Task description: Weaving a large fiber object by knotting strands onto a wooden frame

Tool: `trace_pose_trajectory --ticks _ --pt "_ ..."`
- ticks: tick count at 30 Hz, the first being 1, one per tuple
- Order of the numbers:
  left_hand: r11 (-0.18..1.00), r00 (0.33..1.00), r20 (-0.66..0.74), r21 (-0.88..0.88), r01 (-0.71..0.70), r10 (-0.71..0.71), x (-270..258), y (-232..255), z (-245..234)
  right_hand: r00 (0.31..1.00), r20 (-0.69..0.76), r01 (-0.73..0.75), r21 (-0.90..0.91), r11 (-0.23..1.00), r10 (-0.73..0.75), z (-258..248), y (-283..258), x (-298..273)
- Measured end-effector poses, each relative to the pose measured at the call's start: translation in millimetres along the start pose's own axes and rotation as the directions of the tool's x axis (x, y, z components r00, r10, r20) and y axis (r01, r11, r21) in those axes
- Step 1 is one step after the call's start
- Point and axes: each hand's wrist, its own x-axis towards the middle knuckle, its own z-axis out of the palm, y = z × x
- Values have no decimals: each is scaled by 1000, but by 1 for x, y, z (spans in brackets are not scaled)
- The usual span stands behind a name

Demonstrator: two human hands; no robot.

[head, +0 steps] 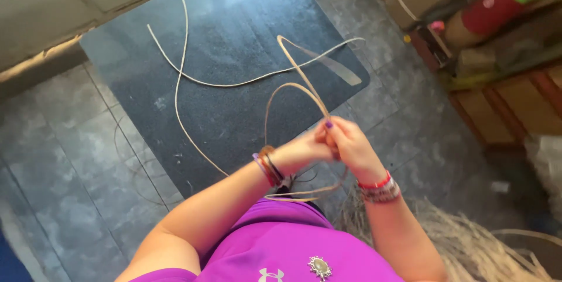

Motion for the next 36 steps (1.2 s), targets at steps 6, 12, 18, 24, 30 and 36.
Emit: trace_pose_trajectory --ticks 6,12,18,24,30,36 --pt "481 913 -406 -807 -343 -30 -25 73 -34 994 -86 37 -335 941 -70 4 77 -103" --pt "811 987 133 -585 4 92 -98 58 58 946 -234 201 -126 971 -226 58 84 -142" --pt "797 822 502 595 -102 -269 -142 -7 110 773 -592 265 -27 964 -229 104 103 -178" --pt "548 899 435 -765 338 52 -133 56 122 515 -833 -280 -384 880 -200 171 165 -294" --pt "730 871 462 -536 423 -166 -185 25 196 522 -833 56 -181 982 -183 207 233 -359" --pt "897 816 512 -179 405 -267 -293 -21 261 252 -918 180 -265 947 -305 241 199 -385"
